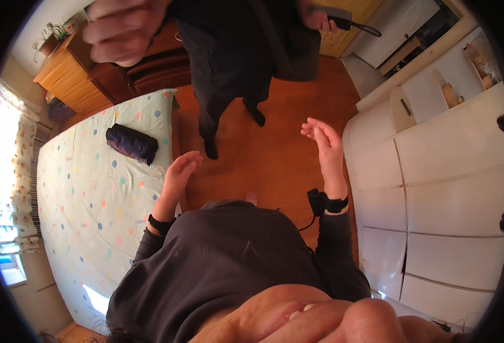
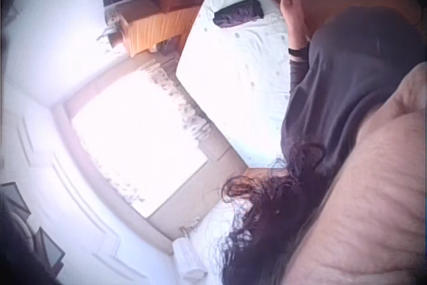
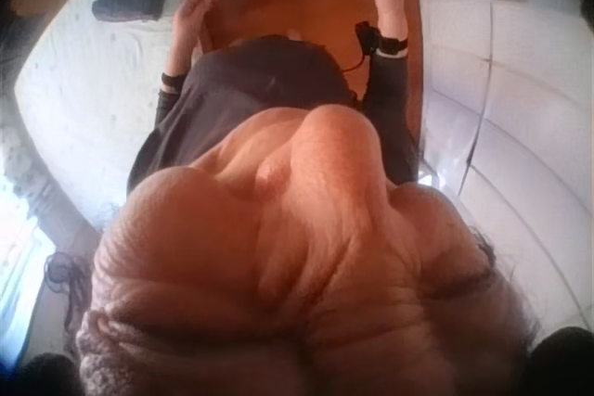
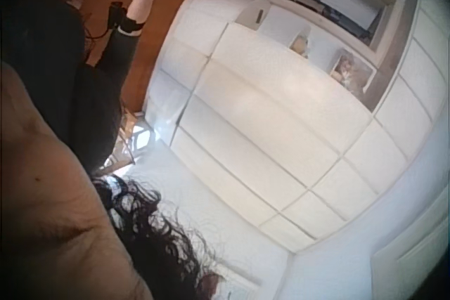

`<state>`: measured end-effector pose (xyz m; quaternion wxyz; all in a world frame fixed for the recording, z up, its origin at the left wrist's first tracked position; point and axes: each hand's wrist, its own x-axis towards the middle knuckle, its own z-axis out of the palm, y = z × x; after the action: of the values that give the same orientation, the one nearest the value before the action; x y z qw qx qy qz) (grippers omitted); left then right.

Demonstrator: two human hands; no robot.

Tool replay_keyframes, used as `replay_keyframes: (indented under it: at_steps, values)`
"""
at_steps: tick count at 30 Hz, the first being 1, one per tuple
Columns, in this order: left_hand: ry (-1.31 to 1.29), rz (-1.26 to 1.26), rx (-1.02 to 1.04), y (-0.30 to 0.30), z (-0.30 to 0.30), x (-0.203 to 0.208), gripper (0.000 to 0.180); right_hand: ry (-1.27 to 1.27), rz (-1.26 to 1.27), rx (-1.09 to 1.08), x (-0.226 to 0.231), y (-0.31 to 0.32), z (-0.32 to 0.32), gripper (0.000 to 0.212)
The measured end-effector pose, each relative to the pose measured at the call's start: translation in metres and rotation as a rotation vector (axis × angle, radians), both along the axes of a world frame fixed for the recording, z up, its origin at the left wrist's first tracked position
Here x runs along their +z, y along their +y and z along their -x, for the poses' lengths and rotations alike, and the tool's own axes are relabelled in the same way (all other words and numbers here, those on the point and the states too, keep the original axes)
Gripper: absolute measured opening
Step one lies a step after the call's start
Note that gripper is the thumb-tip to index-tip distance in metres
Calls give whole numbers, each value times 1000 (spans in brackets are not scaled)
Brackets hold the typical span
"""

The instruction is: The person opens a wardrobe, selects a purple shirt and a dark garment, and folds them on the bed. The person smooths and folds each item by hand, placing the folded garments on the bed.

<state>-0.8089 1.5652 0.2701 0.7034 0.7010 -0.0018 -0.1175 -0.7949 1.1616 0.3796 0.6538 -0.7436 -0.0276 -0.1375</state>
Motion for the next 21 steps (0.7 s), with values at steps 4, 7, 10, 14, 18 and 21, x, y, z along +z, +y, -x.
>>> replay_keyframes:
  at_steps: [4, 7, 10, 14, 18, 21]
  values:
    - [34, -6, -8, 23, 8, -1, 37, -54, 18, 17, 20, 30, 12, 27]
    - [3, -19, -17, 38, 10, -1, 36, -66, 32, 62, 22, 54, 19, 26]
    - [-8, -32, -16, 52, 16, -1, 38, -32, 50, 73, 16, 74, 27, 26]
    - [-6, -28, 6, 65, 24, -5, 39, -11, 1, 82, 4, 89, 35, 26]
    - [34, -19, 60, 72, 29, -14, 39, -3, -43, 104, -7, 97, 36, 26]
    - [36, 4, 62, 72, 31, -21, 39, 6, -27, 114, -11, 96, 36, 26]
